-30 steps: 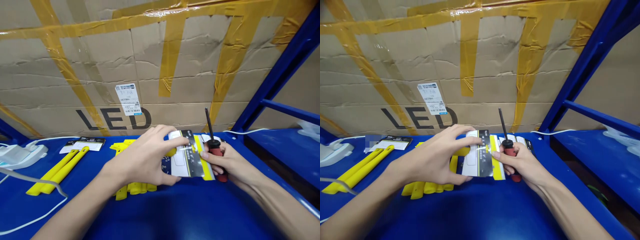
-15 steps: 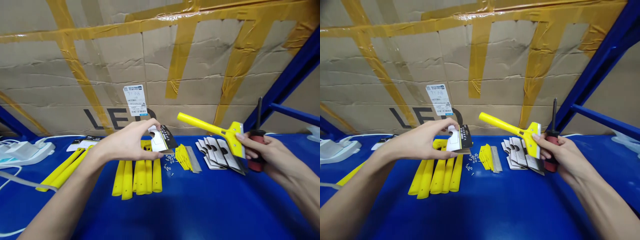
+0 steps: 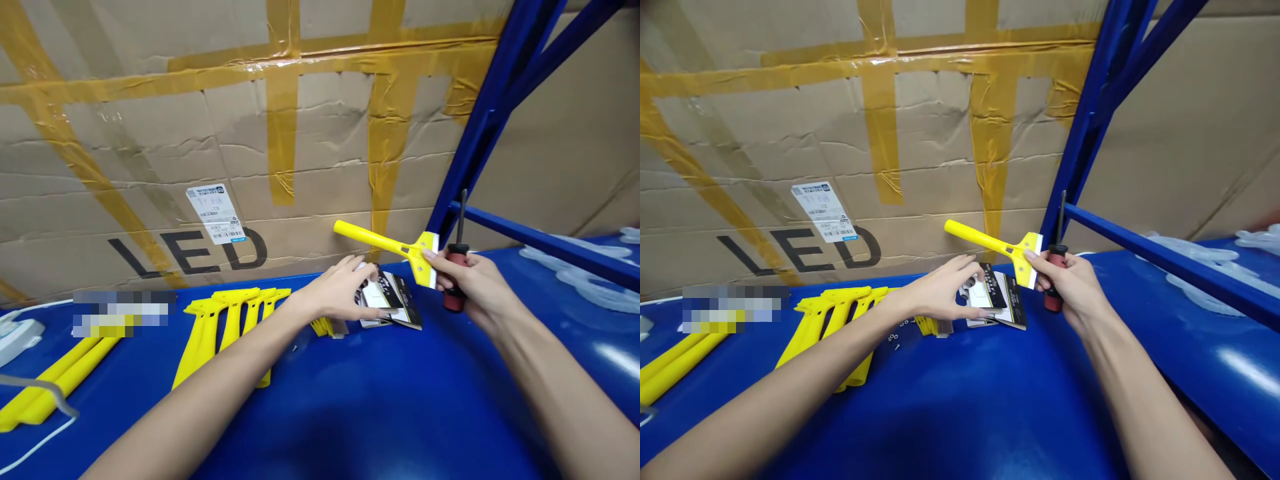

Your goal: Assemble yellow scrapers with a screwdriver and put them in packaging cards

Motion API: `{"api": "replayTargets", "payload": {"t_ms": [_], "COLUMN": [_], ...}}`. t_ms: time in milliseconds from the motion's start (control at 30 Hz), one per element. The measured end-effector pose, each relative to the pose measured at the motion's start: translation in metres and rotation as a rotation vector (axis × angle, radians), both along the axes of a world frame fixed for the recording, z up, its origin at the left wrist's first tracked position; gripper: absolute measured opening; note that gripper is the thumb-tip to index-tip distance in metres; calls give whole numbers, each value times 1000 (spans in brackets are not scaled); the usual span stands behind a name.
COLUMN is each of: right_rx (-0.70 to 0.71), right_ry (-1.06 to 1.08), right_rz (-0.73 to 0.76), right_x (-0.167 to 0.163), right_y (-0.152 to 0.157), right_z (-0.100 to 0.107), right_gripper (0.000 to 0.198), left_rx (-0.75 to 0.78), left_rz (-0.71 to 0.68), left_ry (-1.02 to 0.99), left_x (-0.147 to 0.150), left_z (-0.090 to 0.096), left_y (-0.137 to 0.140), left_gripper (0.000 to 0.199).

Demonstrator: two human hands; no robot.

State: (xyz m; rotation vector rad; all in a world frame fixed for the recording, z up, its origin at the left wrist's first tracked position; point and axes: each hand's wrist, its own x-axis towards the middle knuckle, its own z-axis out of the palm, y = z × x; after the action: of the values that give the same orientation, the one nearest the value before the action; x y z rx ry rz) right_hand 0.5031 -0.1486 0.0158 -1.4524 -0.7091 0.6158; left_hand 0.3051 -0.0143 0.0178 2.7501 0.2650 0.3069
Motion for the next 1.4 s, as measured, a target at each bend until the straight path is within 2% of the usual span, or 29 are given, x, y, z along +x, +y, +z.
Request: {"api": "replayTargets", "payload": {"t_ms": [67, 133, 167, 267, 333, 400, 467, 533, 600, 700, 767, 833, 900, 967, 1033, 1167, 1300, 1400], "right_rx": [-1, -13, -20, -47, -75, -99, -108, -115, -128, -142, -155, -169, -165, -136, -155, -134, -140, -114], "right_ry": [-3, -8, -11, -14, -11, -6, 13, 30, -3, -156, -223, -227, -254, -354, -411, -382, -427, -391], "right_rz": [29, 67, 90, 176, 260, 382, 508, 604, 654, 615, 565, 568, 611, 586, 524, 364, 358, 361], "right_x": [-1, -5, -9, -26, -43, -62, -82, -99, -112, -121, -118, -109, -98, -86, -78, -74, -78, -81], "right_y": [0, 0, 1, 2, 4, 7, 11, 16, 21, 25, 23, 19, 14, 9, 7, 6, 5, 6], "right_z": [1, 2, 3, 4, 3, 0, -3, -5, -6, -4, -3, -1, 1, 2, 3, 3, 3, 4], "right_gripper": [41, 42, 43, 46, 47, 47, 45, 44, 41, 39, 44, 50, 44, 39, 40, 46, 39, 37], "left_rx": [10, 34, 74, 275, 431, 447, 240, -99, -459, -878, -1060, -1183, -1234, -1229, -1223, -1196, -1160, -1167], "left_rz": [31, 65, 79, 44, 152, 239, 186, 127, 109, 158, 227, 320, 422, 517, 553, 515, 483, 486], "left_ry": [67, 63, 26, -234, -391, -296, -92, 122, 244, 182, 54, -72, -156, -196, -194, -159, -108, -84], "left_x": [-5, -19, -29, -64, -88, -109, -124, -134, -142, -150, -153, -156, -157, -158, -159, -164, -167, -167], "left_z": [-3, 1, 5, 24, 40, 55, 66, 71, 69, 56, 45, 36, 28, 23, 20, 19, 21, 21], "left_y": [-3, -9, -12, -22, -25, -25, -21, -17, -14, -14, -14, -13, -9, -4, 2, 9, 12, 11], "left_gripper": [72, 73, 67, 28, 26, 30, 26, 32, 31, 28, 27, 35, 52, 70, 76, 78, 88, 89]}}
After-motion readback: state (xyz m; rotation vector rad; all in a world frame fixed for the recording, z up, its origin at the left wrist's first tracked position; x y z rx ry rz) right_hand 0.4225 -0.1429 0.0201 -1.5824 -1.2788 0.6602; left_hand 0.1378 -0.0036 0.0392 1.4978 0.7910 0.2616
